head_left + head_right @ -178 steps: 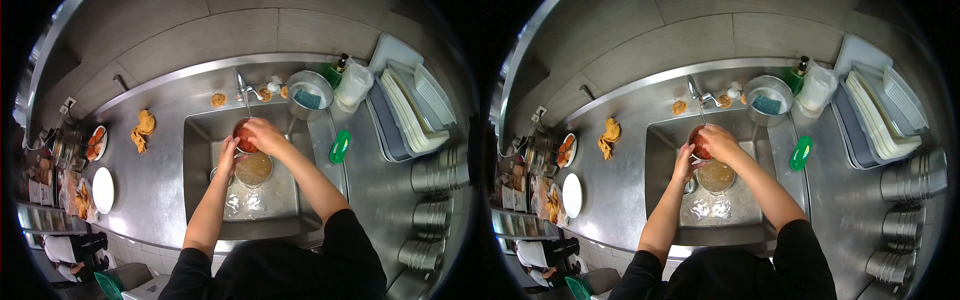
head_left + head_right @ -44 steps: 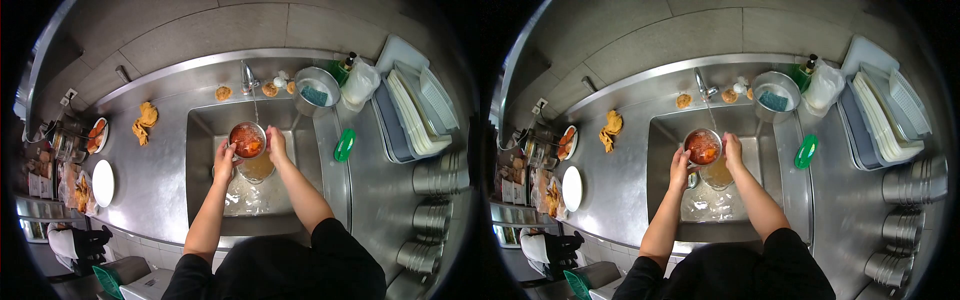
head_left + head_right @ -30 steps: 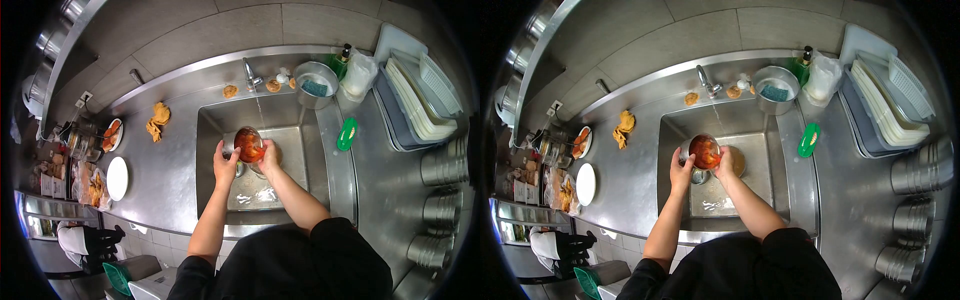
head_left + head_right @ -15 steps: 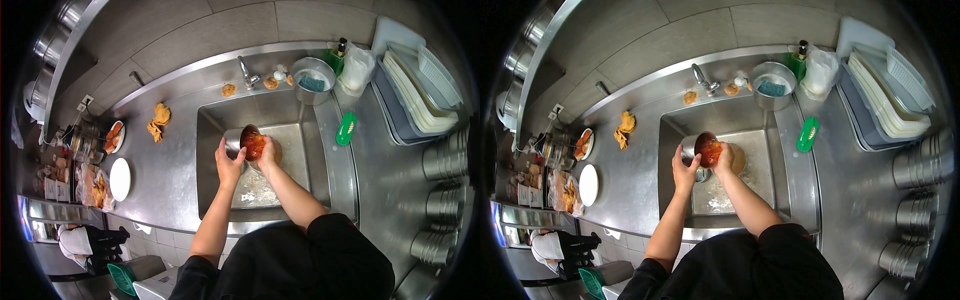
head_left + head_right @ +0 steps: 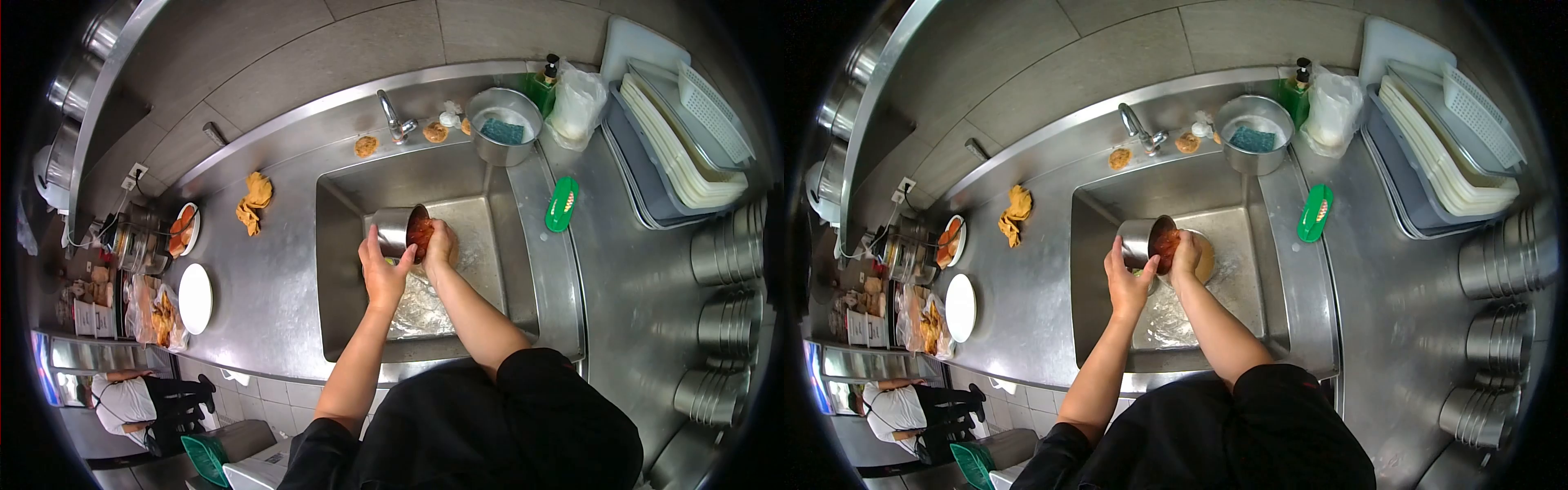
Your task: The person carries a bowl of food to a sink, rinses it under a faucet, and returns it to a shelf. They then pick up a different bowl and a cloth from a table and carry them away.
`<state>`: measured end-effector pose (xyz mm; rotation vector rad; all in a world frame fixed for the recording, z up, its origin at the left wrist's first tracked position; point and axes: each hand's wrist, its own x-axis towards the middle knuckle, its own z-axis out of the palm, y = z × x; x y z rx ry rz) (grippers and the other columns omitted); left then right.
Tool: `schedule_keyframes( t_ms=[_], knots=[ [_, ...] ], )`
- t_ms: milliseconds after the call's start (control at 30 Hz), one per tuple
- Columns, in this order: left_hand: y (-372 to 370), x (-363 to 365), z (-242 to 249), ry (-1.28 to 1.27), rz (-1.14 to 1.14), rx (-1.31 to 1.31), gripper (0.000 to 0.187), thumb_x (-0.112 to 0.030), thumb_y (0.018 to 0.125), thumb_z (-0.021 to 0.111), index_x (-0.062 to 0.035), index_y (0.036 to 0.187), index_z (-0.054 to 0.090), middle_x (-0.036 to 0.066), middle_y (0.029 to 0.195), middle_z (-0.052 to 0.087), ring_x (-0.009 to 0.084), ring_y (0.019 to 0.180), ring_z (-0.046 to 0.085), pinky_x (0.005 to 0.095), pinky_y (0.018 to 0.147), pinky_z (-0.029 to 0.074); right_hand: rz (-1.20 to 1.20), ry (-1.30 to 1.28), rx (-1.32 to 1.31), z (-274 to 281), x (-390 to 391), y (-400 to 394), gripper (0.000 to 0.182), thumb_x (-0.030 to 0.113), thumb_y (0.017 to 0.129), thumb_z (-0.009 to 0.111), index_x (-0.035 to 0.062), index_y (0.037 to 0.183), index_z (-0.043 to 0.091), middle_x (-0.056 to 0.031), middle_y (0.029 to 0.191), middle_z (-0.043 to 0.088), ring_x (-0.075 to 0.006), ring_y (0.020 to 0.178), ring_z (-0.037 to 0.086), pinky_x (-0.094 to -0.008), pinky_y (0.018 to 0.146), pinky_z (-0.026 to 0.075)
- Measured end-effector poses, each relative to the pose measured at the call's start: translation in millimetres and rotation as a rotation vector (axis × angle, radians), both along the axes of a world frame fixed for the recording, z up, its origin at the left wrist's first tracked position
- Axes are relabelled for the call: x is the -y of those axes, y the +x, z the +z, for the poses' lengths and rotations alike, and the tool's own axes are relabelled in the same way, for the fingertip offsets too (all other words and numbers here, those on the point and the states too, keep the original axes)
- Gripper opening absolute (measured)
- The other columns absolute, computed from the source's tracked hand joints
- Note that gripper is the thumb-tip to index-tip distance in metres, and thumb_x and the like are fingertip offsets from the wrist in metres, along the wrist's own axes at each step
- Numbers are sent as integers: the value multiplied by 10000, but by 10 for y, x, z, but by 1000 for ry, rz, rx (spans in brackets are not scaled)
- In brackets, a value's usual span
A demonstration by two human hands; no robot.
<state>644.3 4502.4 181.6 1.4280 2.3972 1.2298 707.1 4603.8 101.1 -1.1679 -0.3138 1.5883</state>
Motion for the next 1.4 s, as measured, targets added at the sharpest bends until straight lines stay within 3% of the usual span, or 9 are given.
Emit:
schedule_keyframes(
  t_ms=[367,467,567,633,833,933,1167,1333,1400],
  knots=[
    [79,-36,31,-21,-30,0,937,-408,757,836,-20,1466,362,237,1337,466,388,1199,524,439,1000,452,24,-18,85,12,-14,23,285,270,899,530,29,948,672,-92,890,660,-208,785,605,-343,751,498],
    [-98,-42,-210,-78,84,265,868,-411,807,799,10,1445,388,226,1297,528,331,1183,546,399,995,456,74,180,555,-75,-110,-47,325,311,944,504,20,949,650,-183,965,670,-327,851,636,-428,801,494],
    [-169,40,-442,48,73,1189,737,-392,901,701,-35,1451,365,151,1279,515,249,1059,593,398,781,599,198,332,960,-35,-183,1,381,354,992,465,16,977,640,-234,1031,650,-403,959,610,-480,853,475],
    [-160,93,-573,70,95,1325,657,-374,929,659,-64,1424,359,120,1248,521,241,1009,587,433,800,601,220,364,912,76,-191,-4,388,367,1001,461,20,986,632,-228,1038,646,-417,995,591,-494,872,464],
    [-157,163,-631,131,8,1434,655,-330,945,629,-57,1442,301,94,1271,507,231,1028,562,467,889,575,196,577,1060,169,-221,62,472,420,1012,486,-6,860,618,-159,818,658,-350,805,618,-441,777,468],
    [-195,183,-554,116,1,1414,680,-327,951,620,-49,1465,273,104,1308,500,254,1114,564,460,900,571,250,306,633,275,-265,144,539,506,998,516,27,772,615,-44,581,551,-193,580,551,-363,624,464],
    [-283,235,-493,105,-135,1435,784,-344,937,648,-23,1509,219,135,1361,478,255,1189,539,430,870,585,233,558,634,656,-181,257,508,463,1027,491,61,723,556,15,606,490,-99,583,449,-287,583,386],
    [-297,261,-451,62,-114,1434,783,-352,935,640,-13,1511,231,141,1362,474,267,1179,537,425,856,596,944,941,988,768,-24,300,170,144,924,547,38,1013,645,-172,1094,641,-370,1050,608,-444,906,495],
    [-300,263,-432,22,-92,1418,812,-364,930,646,-5,1517,216,152,1353,479,270,1191,528,428,848,600,1057,987,1050,775,-55,298,190,141,928,541,48,1052,651,-161,1137,638,-352,1070,610,-426,923,495]
  ],
)
